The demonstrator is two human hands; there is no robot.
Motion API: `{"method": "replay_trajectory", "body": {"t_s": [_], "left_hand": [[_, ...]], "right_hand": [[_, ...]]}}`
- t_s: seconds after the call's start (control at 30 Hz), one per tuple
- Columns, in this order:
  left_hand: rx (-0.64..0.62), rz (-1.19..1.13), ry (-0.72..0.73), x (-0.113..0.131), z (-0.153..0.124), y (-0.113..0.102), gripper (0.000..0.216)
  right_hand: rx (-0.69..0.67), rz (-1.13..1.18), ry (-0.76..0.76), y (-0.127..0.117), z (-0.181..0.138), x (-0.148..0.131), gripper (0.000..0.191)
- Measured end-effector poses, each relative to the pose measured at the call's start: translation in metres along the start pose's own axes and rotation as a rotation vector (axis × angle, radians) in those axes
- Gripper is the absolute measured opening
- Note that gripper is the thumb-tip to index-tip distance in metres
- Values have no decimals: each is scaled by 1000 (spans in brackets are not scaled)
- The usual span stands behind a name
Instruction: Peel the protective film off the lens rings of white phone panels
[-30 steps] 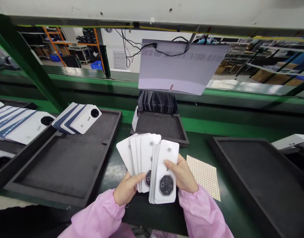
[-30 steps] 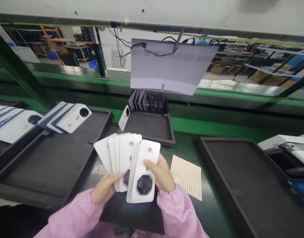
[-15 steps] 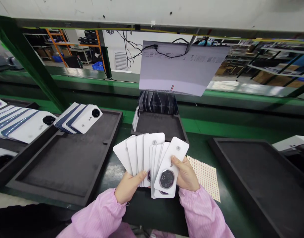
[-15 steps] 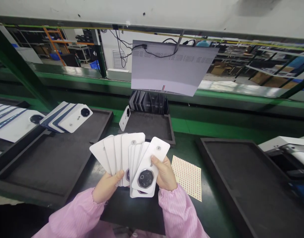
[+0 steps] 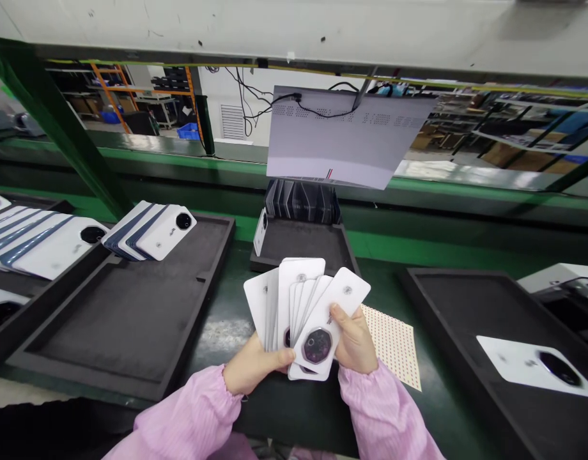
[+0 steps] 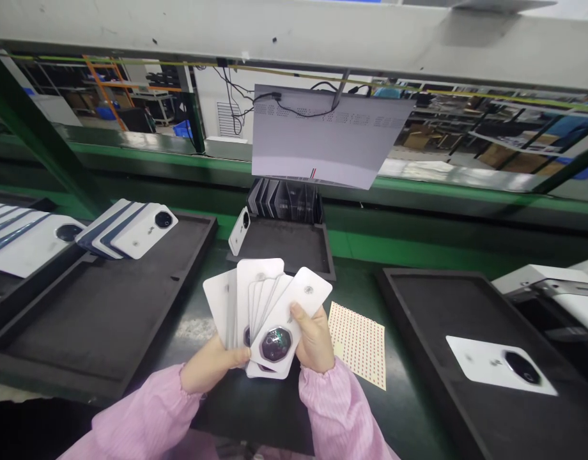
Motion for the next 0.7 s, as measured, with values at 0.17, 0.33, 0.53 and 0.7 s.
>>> {"method": "replay_trajectory", "body": {"t_s": [0.17,0.33,0.53,0.7], "left_hand": [[-114,-167,-125,-23,-2,14,49],[-200,-267,-144,-26,-3,25,47],[-96,-265,-59,-16,0,14,42],[-117,-251,-57,-10,-2,18,42]], "right_hand": [[-1,16,-42,4,-3,-6,37],[-38,-33,-30,13,-7,-6,32],[-48,-17,-65,13,-8,-10,34],[-77,5,-56,13,-8,-9,35]]}}
Point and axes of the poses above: each hand's wrist, its own z-axis towards the middle knuckle, its own y-axis out of the palm, x = y × z, the point moved 10 cm from there along z, towards the middle knuckle, and after that the axes turned 6 degrees about z, right-handed, at the moved point
